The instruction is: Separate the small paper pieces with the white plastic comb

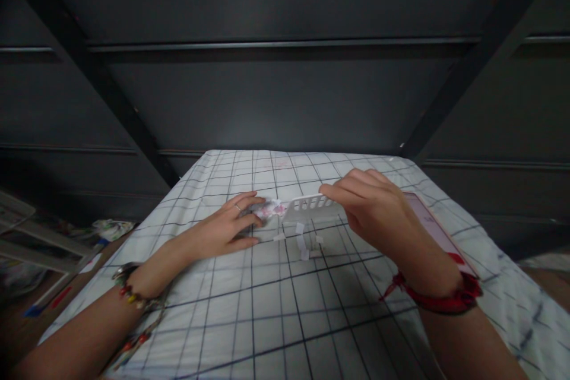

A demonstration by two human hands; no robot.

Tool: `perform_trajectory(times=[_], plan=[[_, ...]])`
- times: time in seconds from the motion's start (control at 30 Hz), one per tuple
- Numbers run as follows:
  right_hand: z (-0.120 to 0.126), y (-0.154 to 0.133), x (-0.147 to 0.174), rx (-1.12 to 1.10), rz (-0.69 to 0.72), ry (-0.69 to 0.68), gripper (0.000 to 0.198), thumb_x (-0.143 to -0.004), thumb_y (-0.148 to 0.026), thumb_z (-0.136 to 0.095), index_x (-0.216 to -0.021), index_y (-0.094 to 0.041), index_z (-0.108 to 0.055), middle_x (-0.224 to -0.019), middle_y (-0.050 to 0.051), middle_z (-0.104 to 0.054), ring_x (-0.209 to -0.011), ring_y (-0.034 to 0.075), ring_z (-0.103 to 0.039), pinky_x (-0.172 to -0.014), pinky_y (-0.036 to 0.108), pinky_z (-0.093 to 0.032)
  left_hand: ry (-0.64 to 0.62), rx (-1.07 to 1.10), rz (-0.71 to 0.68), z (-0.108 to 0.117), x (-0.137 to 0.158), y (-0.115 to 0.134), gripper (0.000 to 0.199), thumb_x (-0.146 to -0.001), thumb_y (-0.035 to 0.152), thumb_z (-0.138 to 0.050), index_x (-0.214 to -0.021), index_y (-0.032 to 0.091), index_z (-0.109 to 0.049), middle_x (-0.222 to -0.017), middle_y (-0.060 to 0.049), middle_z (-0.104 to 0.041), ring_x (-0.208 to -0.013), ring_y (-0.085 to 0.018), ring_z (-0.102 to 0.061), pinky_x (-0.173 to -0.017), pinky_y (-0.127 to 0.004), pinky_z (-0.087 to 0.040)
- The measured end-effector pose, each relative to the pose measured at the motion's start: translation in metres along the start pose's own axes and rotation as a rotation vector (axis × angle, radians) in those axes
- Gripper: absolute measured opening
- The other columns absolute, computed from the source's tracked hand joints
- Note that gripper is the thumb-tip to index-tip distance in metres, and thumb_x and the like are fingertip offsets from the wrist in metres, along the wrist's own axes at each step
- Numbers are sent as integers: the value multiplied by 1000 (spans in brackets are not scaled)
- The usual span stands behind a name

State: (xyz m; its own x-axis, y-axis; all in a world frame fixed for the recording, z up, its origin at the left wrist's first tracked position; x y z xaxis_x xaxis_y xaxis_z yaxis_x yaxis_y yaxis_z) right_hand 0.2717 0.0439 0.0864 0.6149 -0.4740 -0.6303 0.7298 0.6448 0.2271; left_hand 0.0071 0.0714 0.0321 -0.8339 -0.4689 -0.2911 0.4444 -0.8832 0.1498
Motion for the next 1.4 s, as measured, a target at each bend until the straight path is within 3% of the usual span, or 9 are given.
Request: perform_trajectory(times=[0.33, 0.5, 0.77, 0.93, 1.0, 1.17, 1.3, 1.4], plan=[[2, 7, 3, -38, -8, 8, 27, -78, -1, -42, -87, -15, -62, -75, 6, -63, -73, 19, -56, -67, 33, -43, -21, 2, 4, -1, 0, -1, 24, -84, 27, -64, -103, 14, -56, -131, -15, -41, -130, -34, -28, -106, -49, -31], [3, 5, 2, -114, 8, -25, 30, -79, 0, -40, -86, -20, -61, -72, 2, -63, -71, 16, -56, -65, 29, -43, -23, 19, -4, -1, 0, 1, 31, -82, 32, -67, -105, 16, -54, -133, -15, -40, -131, -34, -28, -106, -50, -31], [7, -7, -6, -218, 11, -8, 25, -82, -2, -42, -85, -18, -60, -72, 2, -63, -71, 14, -55, -67, 28, -44, -69, 61, 28, -5, 2, 3, 67, -74, 45, -72, -124, 13, -42, -138, -20, -34, -132, -37, -24, -107, -52, -28], [13, -9, -7, -273, 22, -165, 28, -84, -3, -39, -81, -19, -62, -73, 2, -62, -70, 13, -56, -65, 26, -44, -78, 57, 8, -8, 4, 3, 83, -74, 45, -72, -138, 11, -31, -141, -22, -30, -133, -40, -22, -107, -55, -25], [20, -7, -4, -246, 6, -207, 27, -84, -3, -39, -83, -19, -62, -75, 3, -63, -73, 14, -56, -66, 27, -44, -78, 51, -1, -8, 5, 4, 82, -75, 45, -71, -139, 13, -30, -142, -21, -30, -133, -40, -21, -107, -55, -24], [30, -4, 13, -47, -53, -138, 26, -83, -5, -41, -93, -16, -62, -77, 5, -65, -75, 17, -58, -71, 31, -47, -76, 52, -33, -7, 4, 7, 80, -76, 45, -70, -139, 16, -31, -143, -19, -29, -135, -39, -19, -107, -55, -24], [32, -12, 31, 107, -118, -226, 29, -78, -2, -40, -92, -15, -62, -81, 7, -67, -76, 19, -60, -72, 33, -47, -85, 40, -34, -6, 4, 8, 79, -75, 45, -72, -138, 16, -33, -144, -19, -29, -135, -38, -18, -107, -53, -23], [39, -24, 38, 91, -133, -244, 30, -76, -1, -39, -89, -16, -61, -77, 5, -66, -73, 17, -61, -69, 31, -47, -84, 40, -39, -6, 4, 8, 78, -74, 44, -72, -137, 14, -36, -144, -19, -29, -135, -39, -19, -108, -52, -23]])
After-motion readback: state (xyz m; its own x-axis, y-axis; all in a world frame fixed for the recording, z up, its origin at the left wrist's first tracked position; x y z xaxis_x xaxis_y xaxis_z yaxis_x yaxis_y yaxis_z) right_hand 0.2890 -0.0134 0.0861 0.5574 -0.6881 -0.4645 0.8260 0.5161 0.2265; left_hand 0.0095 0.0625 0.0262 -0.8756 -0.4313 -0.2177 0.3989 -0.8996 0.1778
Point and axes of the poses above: each hand's wrist, its own x-axis away from the middle knuckle, its own z-axis out of the back of the hand, y = z × x, the point moved 2 cm from there along -x, towards the middle knuckle
